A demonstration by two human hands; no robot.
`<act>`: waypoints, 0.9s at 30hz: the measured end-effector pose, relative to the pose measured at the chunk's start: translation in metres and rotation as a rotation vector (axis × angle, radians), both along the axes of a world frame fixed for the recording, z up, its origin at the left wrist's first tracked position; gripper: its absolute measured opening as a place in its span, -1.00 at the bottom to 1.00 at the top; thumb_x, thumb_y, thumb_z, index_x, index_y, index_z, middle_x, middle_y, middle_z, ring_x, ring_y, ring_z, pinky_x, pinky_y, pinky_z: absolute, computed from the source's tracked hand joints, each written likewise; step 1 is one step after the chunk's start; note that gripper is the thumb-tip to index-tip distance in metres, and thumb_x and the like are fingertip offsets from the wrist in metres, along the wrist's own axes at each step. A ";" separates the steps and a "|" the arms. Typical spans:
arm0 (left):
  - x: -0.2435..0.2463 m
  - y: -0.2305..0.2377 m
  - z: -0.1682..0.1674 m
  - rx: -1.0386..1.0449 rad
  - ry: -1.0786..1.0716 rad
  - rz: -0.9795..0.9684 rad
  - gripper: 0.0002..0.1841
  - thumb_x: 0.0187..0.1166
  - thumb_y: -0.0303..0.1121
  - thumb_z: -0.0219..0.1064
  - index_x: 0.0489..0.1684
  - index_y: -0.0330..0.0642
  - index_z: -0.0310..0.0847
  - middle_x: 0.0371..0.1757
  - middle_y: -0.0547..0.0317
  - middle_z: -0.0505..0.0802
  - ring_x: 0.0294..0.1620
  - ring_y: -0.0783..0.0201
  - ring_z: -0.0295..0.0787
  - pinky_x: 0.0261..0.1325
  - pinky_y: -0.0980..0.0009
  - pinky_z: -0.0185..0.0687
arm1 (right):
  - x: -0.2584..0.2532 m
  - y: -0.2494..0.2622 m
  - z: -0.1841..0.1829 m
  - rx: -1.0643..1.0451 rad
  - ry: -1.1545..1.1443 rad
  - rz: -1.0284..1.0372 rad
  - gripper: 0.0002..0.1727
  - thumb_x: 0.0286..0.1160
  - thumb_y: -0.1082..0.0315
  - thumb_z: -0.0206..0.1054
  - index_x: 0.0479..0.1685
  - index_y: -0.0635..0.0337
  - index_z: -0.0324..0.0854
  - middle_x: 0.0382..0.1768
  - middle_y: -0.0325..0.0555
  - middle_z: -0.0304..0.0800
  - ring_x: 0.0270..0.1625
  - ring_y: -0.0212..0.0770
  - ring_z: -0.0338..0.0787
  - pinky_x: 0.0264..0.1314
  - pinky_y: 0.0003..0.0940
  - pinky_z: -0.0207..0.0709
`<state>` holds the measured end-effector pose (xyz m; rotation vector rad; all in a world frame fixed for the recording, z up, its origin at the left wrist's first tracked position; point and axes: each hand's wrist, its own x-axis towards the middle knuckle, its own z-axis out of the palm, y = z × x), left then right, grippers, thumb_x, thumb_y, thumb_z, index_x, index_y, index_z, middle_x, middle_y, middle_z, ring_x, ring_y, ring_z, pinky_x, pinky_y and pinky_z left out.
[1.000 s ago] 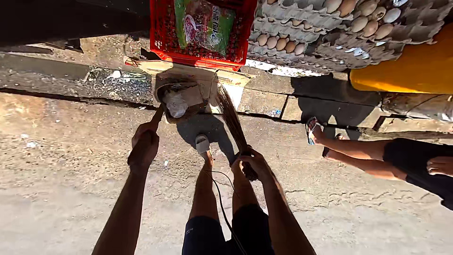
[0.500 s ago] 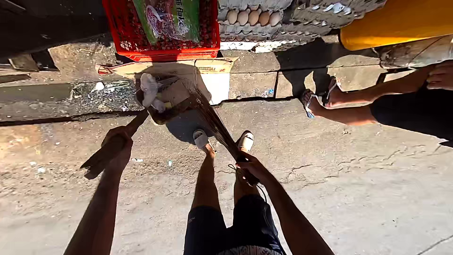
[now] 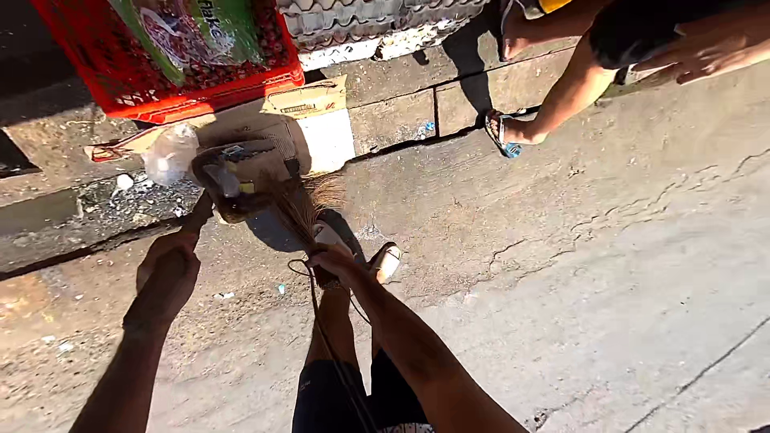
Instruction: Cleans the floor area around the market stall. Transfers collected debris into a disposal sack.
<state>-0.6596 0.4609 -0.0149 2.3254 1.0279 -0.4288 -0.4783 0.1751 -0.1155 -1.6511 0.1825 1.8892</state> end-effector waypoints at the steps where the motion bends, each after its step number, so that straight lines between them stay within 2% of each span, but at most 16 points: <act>1: -0.002 0.000 0.001 -0.009 -0.028 0.011 -0.60 0.81 -0.26 -0.01 0.33 -0.35 0.58 0.36 -0.23 0.73 0.49 -0.11 0.60 0.56 -0.05 0.46 | -0.002 -0.009 0.015 0.024 0.028 -0.033 -0.25 0.18 0.21 0.62 0.54 -0.02 0.57 0.26 0.03 0.79 0.22 -0.07 0.81 0.29 0.07 0.69; 3: -0.010 0.001 0.002 -0.042 -0.044 0.017 -0.58 0.78 -0.24 -0.03 0.34 -0.35 0.56 0.41 -0.22 0.70 0.53 -0.08 0.56 0.60 -0.01 0.42 | 0.005 -0.059 0.052 0.049 0.067 -0.144 -0.20 0.23 0.24 0.62 0.62 -0.03 0.49 0.24 0.05 0.78 0.09 -0.07 0.84 0.17 0.03 0.75; 5: -0.010 0.002 0.003 -0.078 -0.063 0.030 -0.57 0.71 -0.29 -0.02 0.33 -0.39 0.56 0.45 -0.26 0.67 0.55 -0.11 0.54 0.61 -0.05 0.40 | 0.024 -0.133 0.088 -0.027 0.040 -0.313 -0.18 0.32 0.27 0.55 0.71 -0.03 0.38 0.06 0.08 0.79 -0.26 -0.09 0.83 -0.19 -0.05 0.79; 6: -0.009 0.003 0.004 -0.085 -0.091 0.029 -0.59 0.68 -0.33 -0.02 0.27 -0.44 0.58 0.43 -0.29 0.67 0.54 -0.13 0.55 0.59 -0.06 0.41 | 0.036 -0.170 0.103 -0.107 -0.006 -0.413 -0.17 0.35 0.28 0.54 0.74 -0.07 0.35 -0.05 0.07 0.79 -0.38 -0.10 0.77 -0.33 -0.10 0.75; 8: -0.008 0.001 0.001 -0.096 -0.155 0.036 -0.62 0.64 -0.34 0.01 0.17 -0.47 0.59 0.39 -0.30 0.68 0.50 -0.11 0.56 0.57 -0.02 0.41 | 0.059 -0.238 0.110 -0.289 -0.131 -0.610 -0.18 0.36 0.29 0.51 0.74 -0.10 0.32 -0.25 0.03 0.76 -0.50 -0.13 0.71 -0.46 -0.13 0.71; 10: -0.008 -0.002 -0.006 -0.087 -0.204 0.039 -0.62 0.62 -0.32 0.02 0.12 -0.46 0.59 0.35 -0.28 0.69 0.47 -0.07 0.58 0.55 0.04 0.43 | 0.094 -0.277 0.085 -0.451 -0.260 -0.748 -0.30 0.41 0.30 0.45 0.64 -0.05 0.38 -0.37 -0.01 0.67 -0.56 -0.14 0.66 -0.52 -0.13 0.67; 12: -0.008 -0.008 -0.009 -0.081 -0.224 0.058 -0.62 0.66 -0.30 0.03 0.15 -0.43 0.59 0.37 -0.24 0.70 0.49 -0.01 0.57 0.58 0.11 0.43 | 0.125 -0.270 0.038 -0.533 -0.350 -0.810 -0.47 0.46 0.27 0.41 0.45 0.09 0.49 -0.35 0.01 0.69 -0.52 -0.12 0.69 -0.46 -0.10 0.69; 13: -0.007 -0.012 -0.008 -0.076 -0.205 0.067 -0.61 0.70 -0.29 0.02 0.21 -0.43 0.59 0.39 -0.22 0.69 0.51 0.01 0.56 0.60 0.12 0.42 | 0.134 -0.249 0.010 -0.524 -0.362 -0.792 -0.49 0.46 0.27 0.41 0.43 0.13 0.52 -0.30 0.05 0.72 -0.46 -0.09 0.72 -0.37 -0.07 0.70; 15: 0.001 -0.021 -0.005 -0.050 -0.156 0.106 -0.60 0.75 -0.30 0.01 0.31 -0.40 0.58 0.41 -0.21 0.69 0.53 0.02 0.56 0.61 0.12 0.43 | 0.129 -0.174 -0.034 -0.405 -0.328 -0.607 -0.45 0.42 0.31 0.46 0.44 0.20 0.52 -0.12 0.17 0.77 -0.25 0.00 0.80 -0.17 0.02 0.74; 17: 0.012 -0.032 -0.004 -0.037 -0.170 0.158 -0.64 0.76 -0.37 0.02 0.27 -0.45 0.59 0.36 -0.26 0.72 0.48 0.00 0.61 0.57 0.09 0.47 | 0.097 -0.091 -0.044 -0.255 -0.249 -0.301 -0.43 0.28 0.34 0.54 0.37 0.19 0.58 0.00 0.16 0.80 -0.03 0.01 0.83 0.06 0.07 0.72; 19: 0.014 -0.039 -0.003 -0.043 -0.218 0.181 -0.66 0.76 -0.38 0.03 0.20 -0.46 0.60 0.31 -0.24 0.75 0.43 0.04 0.64 0.54 0.13 0.50 | 0.053 -0.044 -0.034 -0.121 -0.202 -0.092 -0.36 0.14 0.29 0.59 0.37 0.05 0.62 0.08 0.02 0.85 0.11 -0.07 0.85 0.18 0.08 0.73; 20: 0.012 -0.040 -0.002 -0.048 -0.258 0.186 -0.67 0.75 -0.38 0.05 0.17 -0.46 0.62 0.29 -0.23 0.76 0.41 0.06 0.65 0.53 0.15 0.51 | 0.035 -0.038 -0.020 -0.086 -0.192 -0.039 -0.30 0.10 0.25 0.60 0.42 -0.02 0.59 0.13 -0.04 0.84 0.16 -0.10 0.84 0.23 0.09 0.73; 22: 0.013 -0.042 0.005 -0.044 -0.266 0.191 -0.67 0.73 -0.37 0.08 0.16 -0.44 0.63 0.28 -0.21 0.77 0.41 0.06 0.66 0.53 0.15 0.52 | 0.023 -0.052 0.023 -0.082 -0.210 0.003 -0.21 0.08 0.16 0.62 0.52 -0.09 0.56 0.19 -0.06 0.83 0.21 -0.10 0.82 0.28 0.12 0.70; 23: 0.015 -0.044 0.012 -0.039 -0.218 0.202 -0.67 0.74 -0.37 0.09 0.21 -0.43 0.63 0.30 -0.23 0.77 0.42 0.03 0.67 0.54 0.10 0.52 | 0.025 -0.066 0.050 -0.071 -0.196 -0.025 -0.19 0.14 0.18 0.63 0.59 -0.04 0.51 0.21 0.00 0.81 0.20 -0.07 0.82 0.28 0.11 0.69; 25: 0.014 -0.048 0.021 0.002 -0.106 0.269 -0.68 0.74 -0.38 0.13 0.25 -0.38 0.63 0.31 -0.20 0.77 0.37 -0.01 0.71 0.47 0.02 0.58 | 0.037 -0.085 0.090 -0.051 -0.214 -0.060 -0.17 0.20 0.21 0.64 0.64 -0.05 0.47 0.19 0.03 0.83 0.08 -0.05 0.88 0.17 0.07 0.79; 27: 0.007 -0.053 0.018 0.020 -0.080 0.359 -0.70 0.73 -0.35 0.16 0.26 -0.28 0.65 0.28 -0.08 0.78 0.27 0.09 0.76 0.38 0.07 0.65 | 0.045 -0.084 0.108 -0.063 -0.278 -0.120 -0.20 0.24 0.24 0.61 0.64 -0.07 0.48 0.13 0.05 0.83 -0.03 -0.04 0.89 0.03 0.06 0.81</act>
